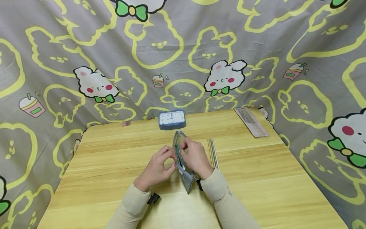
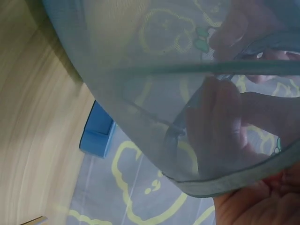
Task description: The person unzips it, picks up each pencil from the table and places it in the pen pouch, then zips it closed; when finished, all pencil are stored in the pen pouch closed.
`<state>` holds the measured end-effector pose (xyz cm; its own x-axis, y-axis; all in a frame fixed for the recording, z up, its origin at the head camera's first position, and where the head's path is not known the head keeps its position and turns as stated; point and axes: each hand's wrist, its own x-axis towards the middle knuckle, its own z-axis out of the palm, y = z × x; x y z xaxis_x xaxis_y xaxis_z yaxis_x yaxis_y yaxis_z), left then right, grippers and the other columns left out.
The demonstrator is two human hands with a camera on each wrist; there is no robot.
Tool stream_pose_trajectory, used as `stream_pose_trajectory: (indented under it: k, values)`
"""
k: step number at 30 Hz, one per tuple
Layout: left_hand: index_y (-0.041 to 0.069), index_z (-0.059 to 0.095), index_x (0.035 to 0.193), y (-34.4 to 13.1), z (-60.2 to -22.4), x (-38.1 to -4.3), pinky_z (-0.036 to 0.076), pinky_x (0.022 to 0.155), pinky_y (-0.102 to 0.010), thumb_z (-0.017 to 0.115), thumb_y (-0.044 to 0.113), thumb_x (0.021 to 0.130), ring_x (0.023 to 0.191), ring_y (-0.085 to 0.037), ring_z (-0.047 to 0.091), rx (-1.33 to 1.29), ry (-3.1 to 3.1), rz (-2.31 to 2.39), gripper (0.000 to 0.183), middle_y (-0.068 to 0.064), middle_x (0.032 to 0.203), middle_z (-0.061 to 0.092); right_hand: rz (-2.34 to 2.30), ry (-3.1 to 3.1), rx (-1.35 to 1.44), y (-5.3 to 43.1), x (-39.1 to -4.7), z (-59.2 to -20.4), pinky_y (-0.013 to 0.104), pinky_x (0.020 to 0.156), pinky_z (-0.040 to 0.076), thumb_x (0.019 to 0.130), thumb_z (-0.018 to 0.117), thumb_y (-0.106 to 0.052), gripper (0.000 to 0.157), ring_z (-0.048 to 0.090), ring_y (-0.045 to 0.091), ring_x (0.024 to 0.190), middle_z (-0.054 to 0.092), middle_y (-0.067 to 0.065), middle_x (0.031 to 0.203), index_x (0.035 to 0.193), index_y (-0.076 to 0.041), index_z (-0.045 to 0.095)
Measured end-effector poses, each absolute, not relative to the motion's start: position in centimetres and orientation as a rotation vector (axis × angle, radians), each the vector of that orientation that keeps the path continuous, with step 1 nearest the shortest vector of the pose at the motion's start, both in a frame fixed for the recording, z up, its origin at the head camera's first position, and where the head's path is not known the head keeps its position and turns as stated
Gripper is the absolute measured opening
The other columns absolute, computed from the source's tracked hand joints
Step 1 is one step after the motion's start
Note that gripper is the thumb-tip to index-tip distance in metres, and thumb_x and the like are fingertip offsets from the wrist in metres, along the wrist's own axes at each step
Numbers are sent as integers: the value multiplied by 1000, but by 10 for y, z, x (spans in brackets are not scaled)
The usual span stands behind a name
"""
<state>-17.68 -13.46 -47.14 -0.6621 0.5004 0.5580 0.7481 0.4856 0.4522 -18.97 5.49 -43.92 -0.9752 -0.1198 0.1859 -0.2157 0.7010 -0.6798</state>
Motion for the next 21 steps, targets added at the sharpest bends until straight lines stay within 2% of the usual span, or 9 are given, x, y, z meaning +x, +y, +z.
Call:
stream_pose_trajectory:
  k: [8, 13, 16, 21]
  values:
    - [13, 63, 94, -135, -471, -176, 58, 83, -25, 71, -2, 80, 96, -13, 61, -1041, -2387, -978, 22, 1, 103, 59, 1260, -2755, 280, 65, -195, -437, 23, 48, 51, 92, 73, -4, 9, 65, 8, 59, 75, 7, 86, 93, -9, 65]
    - [13, 64, 94, -135, -471, -176, 58, 85, -25, 70, -2, 81, 98, -13, 62, -1037, -2387, -992, 21, 2, 104, 60, 1242, -2742, 250, 104, -204, -429, 28, 56, 56, 95, 74, -13, 9, 69, 12, 67, 77, 10, 94, 100, -8, 68]
    - [13, 63, 94, -135, -471, -177, 58, 85, -25, 70, -2, 81, 98, -13, 62, -1040, -2384, -996, 21, 2, 104, 60, 1073, -2807, 232, 141, -211, -429, 35, 65, 58, 98, 72, -20, 15, 72, 19, 77, 77, 12, 103, 105, -8, 67]
    - [13, 63, 93, -135, -471, -177, 58, 84, -25, 70, -2, 81, 97, -14, 63, -1039, -2385, -996, 20, 1, 103, 60, 814, -3056, 233, 187, -220, -447, 52, 81, 57, 98, 69, -21, 23, 71, 33, 94, 74, 19, 111, 112, -3, 65]
